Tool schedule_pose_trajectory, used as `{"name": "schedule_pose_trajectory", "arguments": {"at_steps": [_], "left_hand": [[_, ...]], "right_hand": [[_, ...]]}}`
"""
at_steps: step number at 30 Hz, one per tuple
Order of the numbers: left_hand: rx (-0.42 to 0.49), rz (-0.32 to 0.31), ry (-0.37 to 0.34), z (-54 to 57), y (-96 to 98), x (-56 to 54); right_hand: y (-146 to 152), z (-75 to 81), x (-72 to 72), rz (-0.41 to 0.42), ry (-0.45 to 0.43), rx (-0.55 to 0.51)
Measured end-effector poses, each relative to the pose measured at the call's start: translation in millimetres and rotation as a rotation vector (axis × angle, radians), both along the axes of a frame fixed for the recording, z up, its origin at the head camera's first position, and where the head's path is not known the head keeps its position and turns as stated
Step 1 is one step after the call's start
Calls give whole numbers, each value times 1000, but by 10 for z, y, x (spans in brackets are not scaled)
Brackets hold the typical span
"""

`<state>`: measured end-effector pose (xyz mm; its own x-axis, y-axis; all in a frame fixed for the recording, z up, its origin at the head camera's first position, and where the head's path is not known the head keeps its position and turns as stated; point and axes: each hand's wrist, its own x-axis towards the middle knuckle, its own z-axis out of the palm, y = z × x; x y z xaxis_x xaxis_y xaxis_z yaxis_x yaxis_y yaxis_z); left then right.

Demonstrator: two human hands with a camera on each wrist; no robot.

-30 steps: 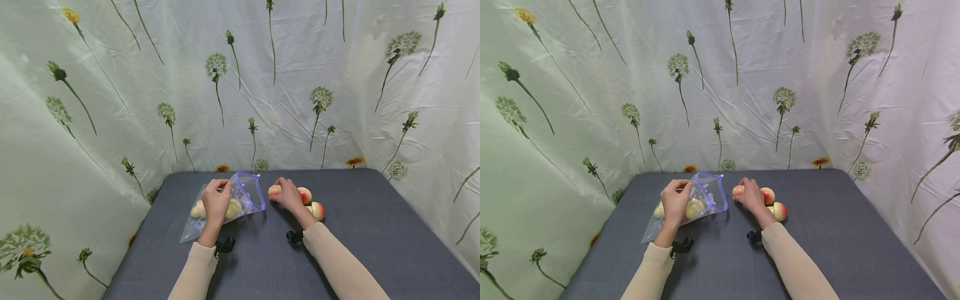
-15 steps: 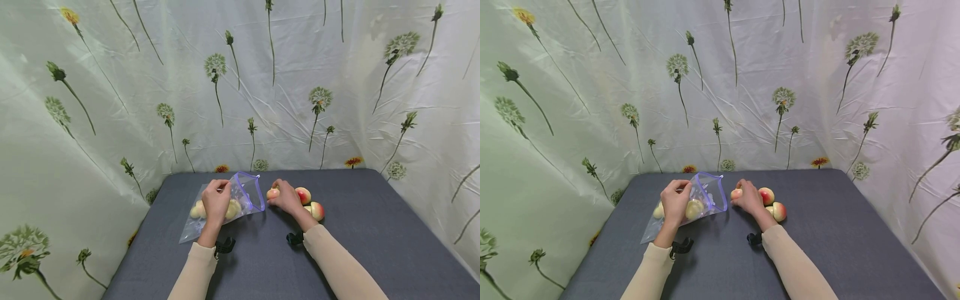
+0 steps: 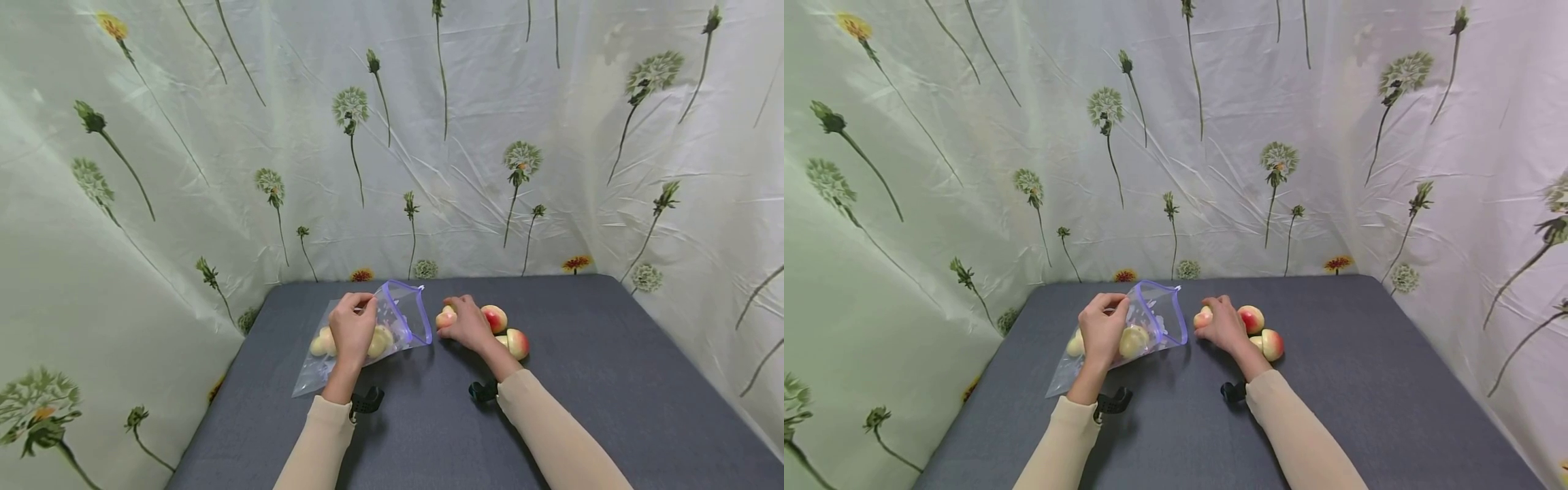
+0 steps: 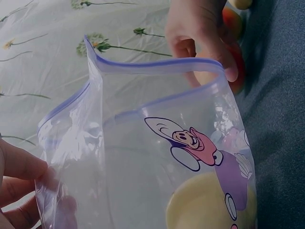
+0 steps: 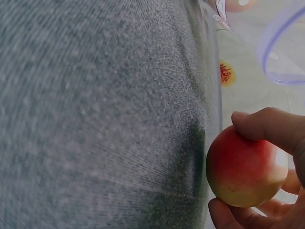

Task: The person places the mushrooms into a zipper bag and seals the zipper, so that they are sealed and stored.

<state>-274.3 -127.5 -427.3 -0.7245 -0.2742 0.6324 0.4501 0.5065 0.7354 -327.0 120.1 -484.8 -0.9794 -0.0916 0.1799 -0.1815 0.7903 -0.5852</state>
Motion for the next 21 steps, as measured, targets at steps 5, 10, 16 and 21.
{"name": "schedule_pose_trajectory", "arguments": {"at_steps": [5,10,16,21], "left_hand": [[-6,3,4,-5,3,4],[-10,5,15,1,8,8],[-4,-6,12,-6,6,10],[-5,-9,22,0,9,12]], "right_hand": [[1,19,22,-3,-3,-32],[8,39,45,-4,-14,-77],[31,54,90,16,13,-84],[62,62,109,21,43,-101]]}}
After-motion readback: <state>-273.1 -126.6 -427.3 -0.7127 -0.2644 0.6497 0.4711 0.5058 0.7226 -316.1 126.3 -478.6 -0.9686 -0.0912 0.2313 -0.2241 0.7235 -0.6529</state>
